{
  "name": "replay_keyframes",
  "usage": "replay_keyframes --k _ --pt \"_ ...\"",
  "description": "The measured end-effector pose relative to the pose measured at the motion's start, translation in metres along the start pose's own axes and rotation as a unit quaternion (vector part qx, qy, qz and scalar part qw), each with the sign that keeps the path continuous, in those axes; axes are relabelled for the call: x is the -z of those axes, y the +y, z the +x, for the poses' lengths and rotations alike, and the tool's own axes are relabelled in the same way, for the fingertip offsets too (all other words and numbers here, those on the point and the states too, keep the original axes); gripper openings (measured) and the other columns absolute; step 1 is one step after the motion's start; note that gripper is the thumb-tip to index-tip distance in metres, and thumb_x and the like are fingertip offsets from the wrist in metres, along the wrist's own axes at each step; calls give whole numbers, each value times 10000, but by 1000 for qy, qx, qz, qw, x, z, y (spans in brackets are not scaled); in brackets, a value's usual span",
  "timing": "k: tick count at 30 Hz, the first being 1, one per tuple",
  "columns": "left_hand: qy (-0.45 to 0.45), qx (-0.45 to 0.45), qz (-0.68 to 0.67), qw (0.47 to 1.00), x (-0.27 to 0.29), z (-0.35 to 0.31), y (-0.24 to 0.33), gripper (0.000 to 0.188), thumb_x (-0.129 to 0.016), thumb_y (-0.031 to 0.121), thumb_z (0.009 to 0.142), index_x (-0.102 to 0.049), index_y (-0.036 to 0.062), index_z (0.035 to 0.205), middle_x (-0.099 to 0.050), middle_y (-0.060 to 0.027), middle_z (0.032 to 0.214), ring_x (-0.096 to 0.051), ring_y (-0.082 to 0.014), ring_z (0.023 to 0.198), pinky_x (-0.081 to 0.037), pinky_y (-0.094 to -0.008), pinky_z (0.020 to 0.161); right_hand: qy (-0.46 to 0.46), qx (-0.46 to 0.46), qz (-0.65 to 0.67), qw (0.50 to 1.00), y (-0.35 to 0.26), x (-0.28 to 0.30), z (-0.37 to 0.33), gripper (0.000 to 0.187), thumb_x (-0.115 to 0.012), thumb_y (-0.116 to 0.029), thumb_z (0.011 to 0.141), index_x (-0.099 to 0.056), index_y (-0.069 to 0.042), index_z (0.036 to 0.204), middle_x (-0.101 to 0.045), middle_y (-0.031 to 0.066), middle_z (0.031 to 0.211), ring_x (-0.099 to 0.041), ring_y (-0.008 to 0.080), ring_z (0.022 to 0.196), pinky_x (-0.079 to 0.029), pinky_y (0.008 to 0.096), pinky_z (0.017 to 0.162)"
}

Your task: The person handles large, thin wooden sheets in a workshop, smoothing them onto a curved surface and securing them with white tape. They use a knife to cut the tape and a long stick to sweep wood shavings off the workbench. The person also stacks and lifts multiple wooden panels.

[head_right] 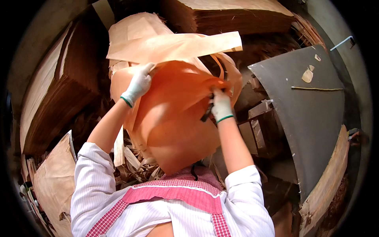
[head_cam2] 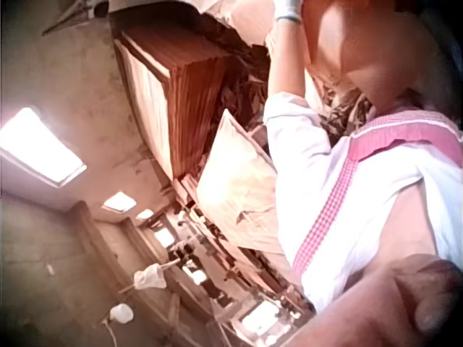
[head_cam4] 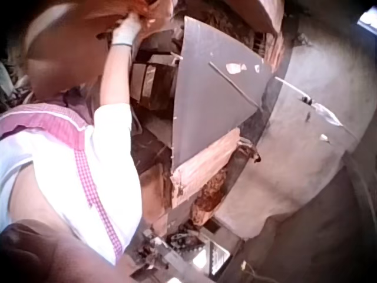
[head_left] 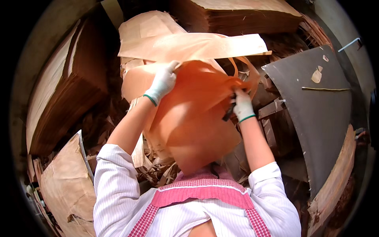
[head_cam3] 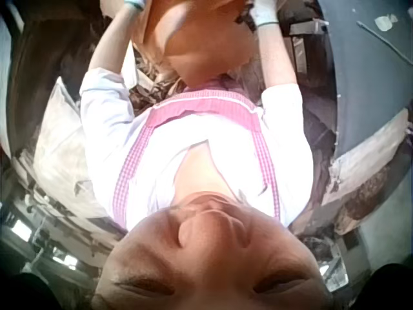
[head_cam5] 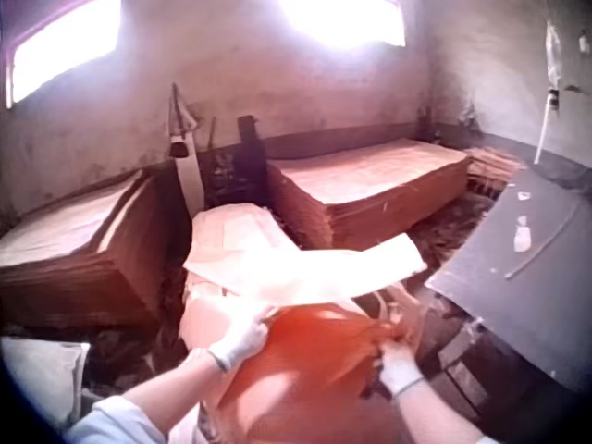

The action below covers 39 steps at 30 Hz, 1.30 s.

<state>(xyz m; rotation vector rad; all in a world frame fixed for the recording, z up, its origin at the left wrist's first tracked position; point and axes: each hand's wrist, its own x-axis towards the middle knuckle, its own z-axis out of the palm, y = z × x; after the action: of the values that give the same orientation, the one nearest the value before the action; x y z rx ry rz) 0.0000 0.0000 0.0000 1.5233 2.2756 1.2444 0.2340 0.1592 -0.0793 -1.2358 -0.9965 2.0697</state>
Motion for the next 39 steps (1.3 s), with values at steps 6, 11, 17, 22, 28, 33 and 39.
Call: replay_keyframes --k 6,11,17,22,28,33,39 --pt "-199 -60 73 975 -26 -16 54 339 -530 131 891 -535 74 1224 -624 -235 934 -610 -392 854 -483 -414 762 13 62 95 993 31 -33 3 208 -652 -196 855 -558 -52 971 -569 44 724 -512 143 580 -400 291 459" --pt "-191 -73 94 974 -47 -48 46 527 -590 153 881 -434 136 1384 -637 -214 977 -607 -372 937 -475 -418 838 72 -24 86 993 7 -48 9 149 -493 -177 946 -566 -52 909 -552 71 722 -466 170 520 -331 297 409" --pt "-207 7 111 972 -56 -24 9 569 -443 -30 812 -485 158 1347 -626 -253 998 -594 -421 894 -475 -453 786 -124 -18 2 992 11 8 -45 129 -571 -189 939 -575 -63 914 -604 47 777 -602 120 677 -350 229 462" --pt "-217 10 51 975 -50 -10 -2 493 -412 -37 854 -489 94 1323 -591 -270 1115 -589 -397 1005 -459 -391 873 23 1 -55 998 41 128 -102 212 -661 -261 883 -573 -80 947 -605 1 828 -502 61 582 -333 192 451" --pt "-179 -19 42 983 -55 -9 -2 449 -443 -38 849 -527 110 1264 -624 -251 1026 -600 -410 928 -468 -435 789 55 1 -180 982 91 156 -117 319 -655 -157 854 -585 -1 1124 -618 25 859 -533 98 574 -423 228 514" --pt "-193 -50 121 972 -60 -6 16 448 -429 -25 866 -529 126 1276 -624 -227 1088 -598 -389 1004 -476 -437 841 38 114 -403 907 124 149 -93 395 -676 -203 837 -577 56 1118 -664 148 988 -621 241 916 -467 327 834" --pt "-154 -143 205 956 -61 -38 10 295 -466 99 909 -561 122 1187 -623 -150 1149 -608 -345 1016 -508 -395 849 4 90 -372 924 61 142 -128 230 -681 -138 830 -600 26 968 -600 26 824 -547 125 760 -458 271 719"
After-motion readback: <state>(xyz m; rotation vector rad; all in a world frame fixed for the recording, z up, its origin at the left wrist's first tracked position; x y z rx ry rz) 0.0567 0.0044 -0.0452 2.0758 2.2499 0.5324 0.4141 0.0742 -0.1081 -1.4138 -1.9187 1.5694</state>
